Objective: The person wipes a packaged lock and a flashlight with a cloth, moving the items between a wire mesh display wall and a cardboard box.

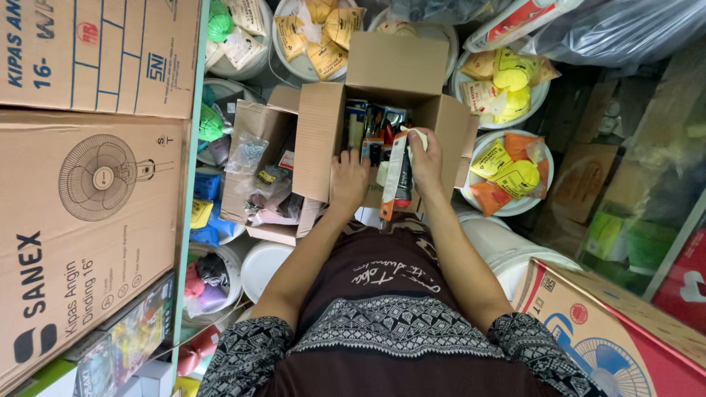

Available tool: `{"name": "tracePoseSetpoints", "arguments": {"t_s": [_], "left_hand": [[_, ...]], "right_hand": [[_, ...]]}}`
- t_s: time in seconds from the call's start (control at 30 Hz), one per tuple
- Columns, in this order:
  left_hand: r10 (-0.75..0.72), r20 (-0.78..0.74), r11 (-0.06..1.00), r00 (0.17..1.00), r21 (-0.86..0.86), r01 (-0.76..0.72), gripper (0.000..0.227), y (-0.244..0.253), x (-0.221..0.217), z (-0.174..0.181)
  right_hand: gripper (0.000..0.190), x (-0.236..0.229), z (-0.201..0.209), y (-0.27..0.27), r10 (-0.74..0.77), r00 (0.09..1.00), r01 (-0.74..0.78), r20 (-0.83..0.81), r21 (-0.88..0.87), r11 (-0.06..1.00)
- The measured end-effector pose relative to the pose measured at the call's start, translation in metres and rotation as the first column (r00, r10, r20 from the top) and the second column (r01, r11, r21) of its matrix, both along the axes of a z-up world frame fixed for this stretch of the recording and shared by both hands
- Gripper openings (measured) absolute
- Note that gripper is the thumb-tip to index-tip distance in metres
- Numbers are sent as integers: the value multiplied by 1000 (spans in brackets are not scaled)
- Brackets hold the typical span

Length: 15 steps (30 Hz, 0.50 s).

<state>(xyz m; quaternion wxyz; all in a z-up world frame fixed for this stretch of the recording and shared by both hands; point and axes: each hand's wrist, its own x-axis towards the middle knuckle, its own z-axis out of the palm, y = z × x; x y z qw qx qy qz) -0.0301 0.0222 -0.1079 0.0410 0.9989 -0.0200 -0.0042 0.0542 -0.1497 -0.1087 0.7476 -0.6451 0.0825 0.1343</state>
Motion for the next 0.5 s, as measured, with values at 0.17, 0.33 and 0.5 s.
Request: {"name": "tracePoseSetpoints", "arguments": {"t_s": [0.17, 0.33, 0.5], "left_hand": [[-14, -23, 999, 1000, -52, 13, 13, 1, 4, -12], [-91, -48, 983, 995, -161, 82, 16, 7, 16, -29], [-129, -10, 966, 992, -226, 123, 25, 11, 28, -48]], "right_hand": [[23, 3, 4, 2, -46, 999, 45, -23, -26, 999], [23, 6, 5, 10, -75, 997, 75, 5, -79, 994], [25, 3, 13, 10, -115, 993, 113, -28, -55, 992]]}}
